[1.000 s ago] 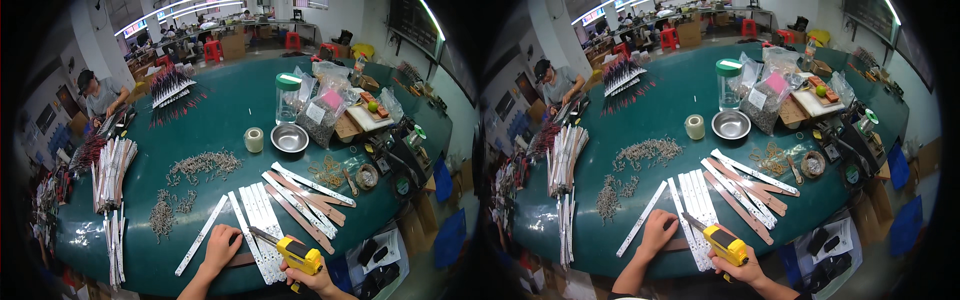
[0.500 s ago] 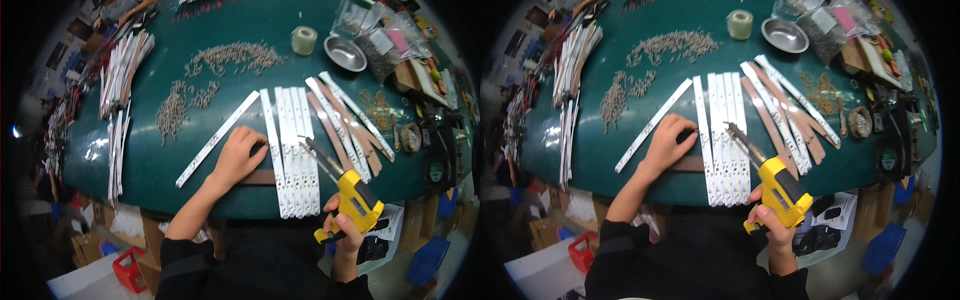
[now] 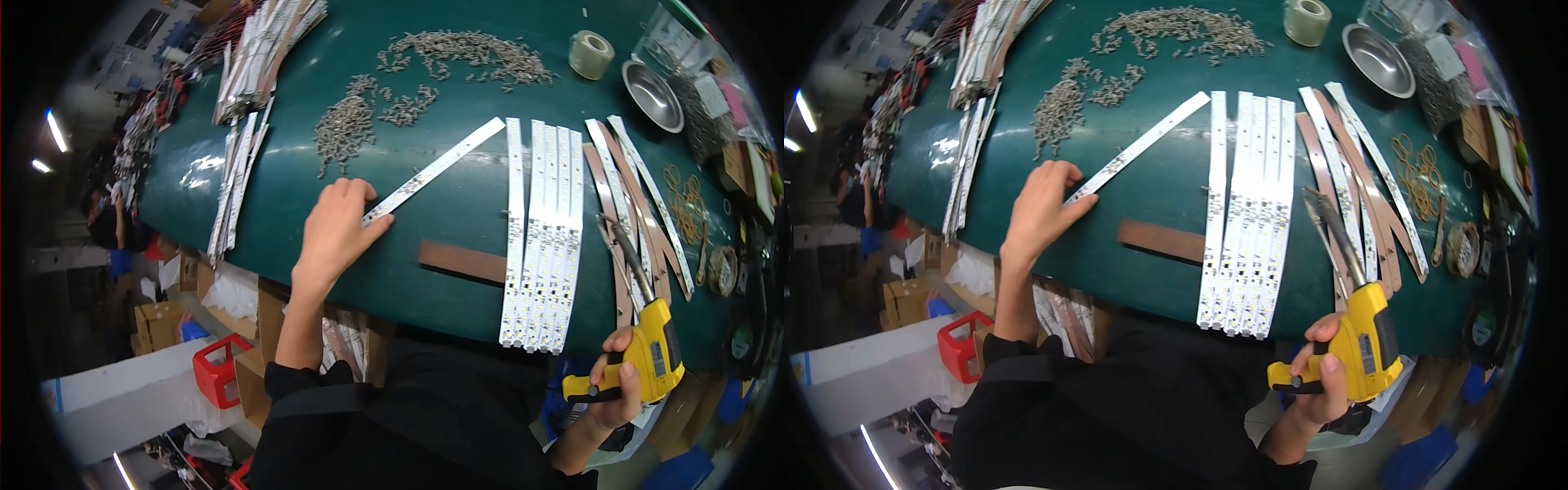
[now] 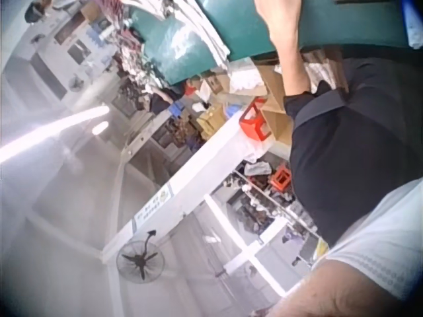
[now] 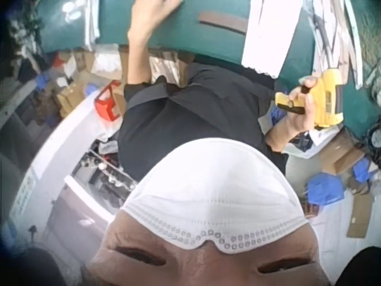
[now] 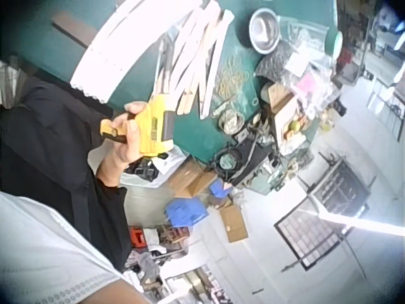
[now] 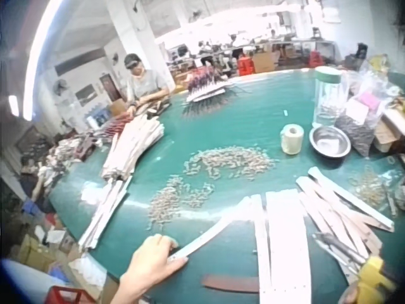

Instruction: The person aligns LED strips on the table, places small electronic components onto each strip by hand, and solders them in place using a soldering gun.

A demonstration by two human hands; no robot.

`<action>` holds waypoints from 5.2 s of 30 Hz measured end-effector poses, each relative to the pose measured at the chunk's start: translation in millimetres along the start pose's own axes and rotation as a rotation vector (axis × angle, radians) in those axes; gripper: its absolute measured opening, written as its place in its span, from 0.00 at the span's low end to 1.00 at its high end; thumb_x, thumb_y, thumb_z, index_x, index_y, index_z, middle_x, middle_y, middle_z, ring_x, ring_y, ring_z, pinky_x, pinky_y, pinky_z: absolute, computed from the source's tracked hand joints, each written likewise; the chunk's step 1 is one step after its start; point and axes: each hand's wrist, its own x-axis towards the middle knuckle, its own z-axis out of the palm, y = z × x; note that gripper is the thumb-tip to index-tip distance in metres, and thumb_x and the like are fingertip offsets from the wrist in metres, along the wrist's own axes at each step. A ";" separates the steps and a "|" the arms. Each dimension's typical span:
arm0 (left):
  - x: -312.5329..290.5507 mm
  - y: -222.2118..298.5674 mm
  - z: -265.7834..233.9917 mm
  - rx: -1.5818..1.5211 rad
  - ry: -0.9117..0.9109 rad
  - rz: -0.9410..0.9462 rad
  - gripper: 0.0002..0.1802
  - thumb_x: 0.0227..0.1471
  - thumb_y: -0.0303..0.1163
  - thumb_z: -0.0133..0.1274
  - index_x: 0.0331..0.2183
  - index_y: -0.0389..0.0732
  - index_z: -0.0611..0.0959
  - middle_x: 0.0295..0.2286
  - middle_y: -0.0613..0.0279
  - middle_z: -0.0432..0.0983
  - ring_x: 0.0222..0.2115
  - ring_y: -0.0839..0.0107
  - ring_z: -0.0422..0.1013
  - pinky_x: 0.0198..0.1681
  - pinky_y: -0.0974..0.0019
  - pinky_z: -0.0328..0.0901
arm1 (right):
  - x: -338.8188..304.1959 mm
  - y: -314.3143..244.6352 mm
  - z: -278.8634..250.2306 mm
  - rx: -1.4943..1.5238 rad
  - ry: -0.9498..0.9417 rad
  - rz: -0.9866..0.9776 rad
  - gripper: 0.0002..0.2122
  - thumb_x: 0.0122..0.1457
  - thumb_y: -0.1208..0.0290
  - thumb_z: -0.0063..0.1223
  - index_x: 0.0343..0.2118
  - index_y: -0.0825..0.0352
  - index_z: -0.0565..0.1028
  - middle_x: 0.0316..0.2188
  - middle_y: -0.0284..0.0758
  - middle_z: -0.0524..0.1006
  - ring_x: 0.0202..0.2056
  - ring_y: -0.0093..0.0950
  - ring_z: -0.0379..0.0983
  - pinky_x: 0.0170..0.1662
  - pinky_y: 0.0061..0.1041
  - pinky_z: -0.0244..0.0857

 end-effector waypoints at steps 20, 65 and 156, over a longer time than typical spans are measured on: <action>-20.6 90.5 24.7 -1.328 -0.715 -0.359 0.16 0.61 0.33 0.44 0.44 0.33 0.62 0.29 0.44 0.77 0.24 0.66 0.77 0.28 0.68 0.73 | -9.6 -9.0 -16.4 0.022 -0.004 -0.102 0.26 0.52 0.75 0.46 0.52 0.82 0.56 0.35 0.47 0.65 0.37 0.27 0.64 0.20 0.14 0.66; -21.6 -215.2 -60.8 -0.148 0.850 -0.219 0.16 0.60 0.42 0.45 0.39 0.38 0.73 0.34 0.52 0.70 0.29 0.58 0.70 0.36 0.59 0.64 | 4.2 -6.9 -48.3 0.312 -0.074 0.105 0.22 0.55 0.75 0.50 0.52 0.75 0.62 0.36 0.44 0.74 0.23 0.29 0.72 0.23 0.18 0.67; 40.7 128.9 67.8 -0.521 -0.499 0.997 0.16 0.52 0.28 0.48 0.45 0.37 0.71 0.49 0.49 0.68 0.51 0.54 0.64 0.49 0.57 0.65 | -22.6 -11.4 -30.0 0.361 -0.035 0.001 0.22 0.56 0.76 0.48 0.53 0.76 0.59 0.39 0.44 0.70 0.21 0.26 0.66 0.21 0.17 0.61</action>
